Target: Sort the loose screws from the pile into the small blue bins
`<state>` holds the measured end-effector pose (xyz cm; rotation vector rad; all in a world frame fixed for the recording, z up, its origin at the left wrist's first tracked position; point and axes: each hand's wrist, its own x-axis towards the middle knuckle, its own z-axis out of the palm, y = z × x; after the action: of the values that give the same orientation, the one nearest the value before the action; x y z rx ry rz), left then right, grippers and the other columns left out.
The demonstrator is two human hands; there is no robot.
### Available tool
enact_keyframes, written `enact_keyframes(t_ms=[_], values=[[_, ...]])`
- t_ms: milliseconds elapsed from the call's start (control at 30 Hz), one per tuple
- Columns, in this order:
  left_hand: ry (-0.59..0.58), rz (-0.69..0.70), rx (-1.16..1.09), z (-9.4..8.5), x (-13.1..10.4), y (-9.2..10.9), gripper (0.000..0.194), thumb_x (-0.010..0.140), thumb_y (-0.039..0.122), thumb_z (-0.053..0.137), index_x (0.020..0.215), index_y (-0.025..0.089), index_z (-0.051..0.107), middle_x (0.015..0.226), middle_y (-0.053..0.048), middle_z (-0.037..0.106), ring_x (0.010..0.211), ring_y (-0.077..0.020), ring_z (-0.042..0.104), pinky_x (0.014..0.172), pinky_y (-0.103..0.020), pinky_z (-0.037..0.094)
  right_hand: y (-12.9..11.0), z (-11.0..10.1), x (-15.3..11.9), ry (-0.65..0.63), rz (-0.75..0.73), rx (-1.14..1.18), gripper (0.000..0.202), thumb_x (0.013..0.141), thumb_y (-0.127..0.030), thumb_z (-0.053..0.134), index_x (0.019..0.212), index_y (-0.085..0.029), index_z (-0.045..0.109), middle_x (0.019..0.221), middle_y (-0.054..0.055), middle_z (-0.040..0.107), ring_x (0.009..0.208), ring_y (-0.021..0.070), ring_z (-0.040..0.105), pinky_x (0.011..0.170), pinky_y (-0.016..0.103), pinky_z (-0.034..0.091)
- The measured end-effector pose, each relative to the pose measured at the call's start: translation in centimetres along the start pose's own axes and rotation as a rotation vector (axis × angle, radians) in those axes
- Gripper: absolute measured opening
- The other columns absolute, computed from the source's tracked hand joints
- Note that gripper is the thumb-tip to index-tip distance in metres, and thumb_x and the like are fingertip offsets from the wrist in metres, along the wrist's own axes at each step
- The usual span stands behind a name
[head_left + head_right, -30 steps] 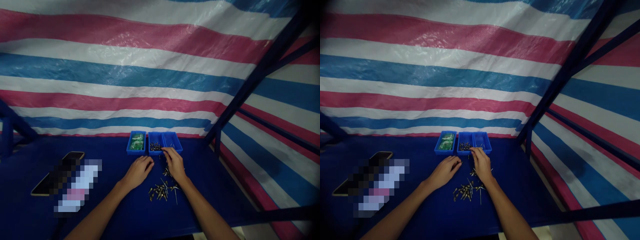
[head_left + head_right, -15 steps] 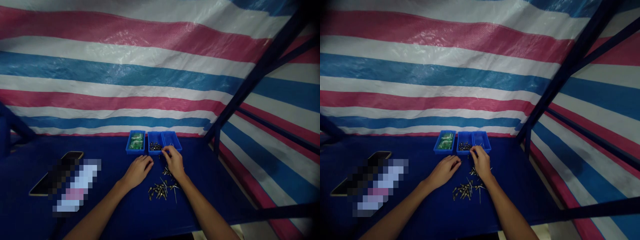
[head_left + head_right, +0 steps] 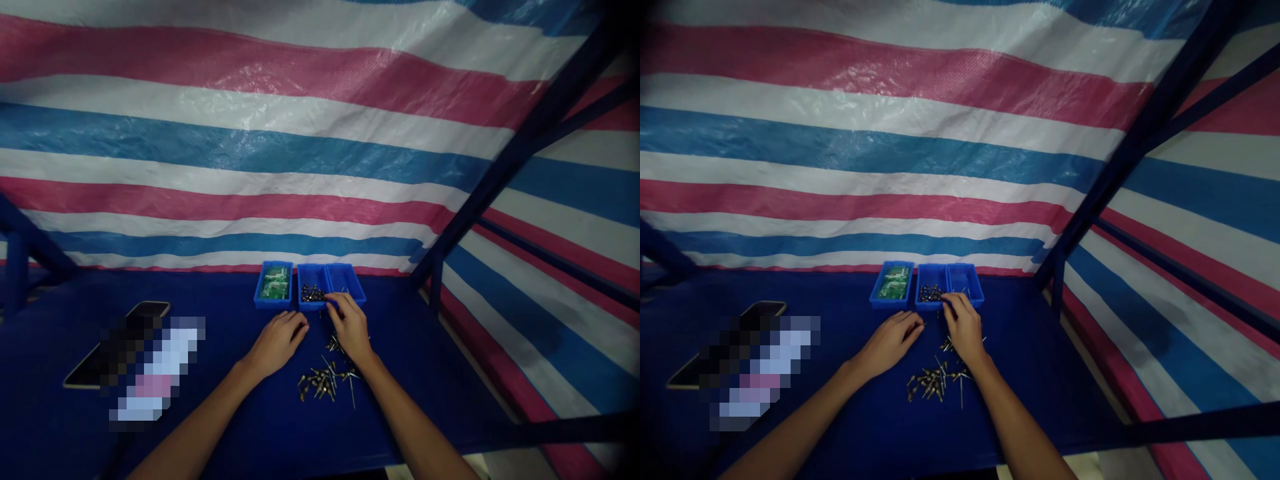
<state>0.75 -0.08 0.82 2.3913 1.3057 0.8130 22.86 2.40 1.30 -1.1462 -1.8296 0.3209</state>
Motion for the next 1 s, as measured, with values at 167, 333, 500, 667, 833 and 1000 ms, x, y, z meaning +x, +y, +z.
enact_keyframes(t_ms=[167, 333, 500, 667, 833, 1000], values=[[-0.005, 0.006, 0.012, -0.02, 0.03, 0.03, 0.021, 0.11, 0.03, 0.045, 0.1, 0.024, 0.062, 0.091, -0.001, 0.068, 0.088, -0.0221, 0.062, 0.089, -0.039, 0.047, 0.3, -0.1, -0.24, -0.024, -0.008, -0.137, 0.021, 0.107, -0.033, 0.054, 0.105, -0.024, 0.073, 0.093, 0.005, 0.071, 0.086, 0.0217, 0.065, 0.081, 0.032, 0.049], [-0.011, 0.0, 0.018, 0.06, 0.01, -0.06, 0.021, 0.11, 0.031, 0.045, 0.099, 0.024, 0.061, 0.093, -0.002, 0.068, 0.089, -0.0226, 0.063, 0.087, -0.039, 0.048, 0.51, 0.01, -0.41, -0.186, -0.085, -0.271, 0.019, 0.107, -0.032, 0.059, 0.101, -0.026, 0.076, 0.089, 0.003, 0.077, 0.088, 0.0234, 0.066, 0.083, 0.035, 0.041], [-0.002, 0.007, 0.014, 0.06, 0.02, -0.06, 0.021, 0.11, 0.03, 0.044, 0.101, 0.024, 0.062, 0.096, -0.002, 0.069, 0.092, -0.0227, 0.064, 0.089, -0.039, 0.048, 0.43, 0.1, -0.48, -0.274, -0.084, -0.333, 0.013, 0.105, -0.028, 0.062, 0.109, -0.027, 0.074, 0.1, 0.003, 0.078, 0.095, 0.0246, 0.066, 0.085, 0.036, 0.037], [-0.004, 0.001, 0.021, -0.02, 0.05, 0.07, 0.02, 0.11, 0.031, 0.045, 0.1, 0.024, 0.062, 0.094, -0.002, 0.069, 0.09, -0.0227, 0.064, 0.089, -0.039, 0.047, 0.57, 0.23, -0.6, -0.296, -0.065, -0.323, 0.01, 0.105, -0.025, 0.062, 0.099, -0.025, 0.069, 0.1, 0.002, 0.076, 0.095, 0.0228, 0.067, 0.083, 0.034, 0.036], [-0.004, -0.006, 0.012, -0.08, 0.03, 0.13, 0.021, 0.11, 0.031, 0.045, 0.101, 0.024, 0.063, 0.094, -0.002, 0.069, 0.09, -0.0227, 0.064, 0.09, -0.039, 0.047, 0.48, 0.24, -0.66, -0.287, -0.101, -0.33, 0.012, 0.107, -0.024, 0.057, 0.1, -0.023, 0.067, 0.099, 0.002, 0.076, 0.09, 0.0204, 0.069, 0.082, 0.034, 0.035], [-0.01, -0.005, 0.002, -0.08, 0.01, 0.06, 0.021, 0.109, 0.031, 0.045, 0.101, 0.024, 0.063, 0.096, -0.002, 0.07, 0.091, -0.0228, 0.064, 0.089, -0.039, 0.048, 0.4, -0.1, -0.59, -0.304, -0.12, -0.442, 0.01, 0.106, -0.028, 0.061, 0.101, -0.022, 0.067, 0.096, 0.004, 0.076, 0.085, 0.0216, 0.068, 0.081, 0.034, 0.036]])
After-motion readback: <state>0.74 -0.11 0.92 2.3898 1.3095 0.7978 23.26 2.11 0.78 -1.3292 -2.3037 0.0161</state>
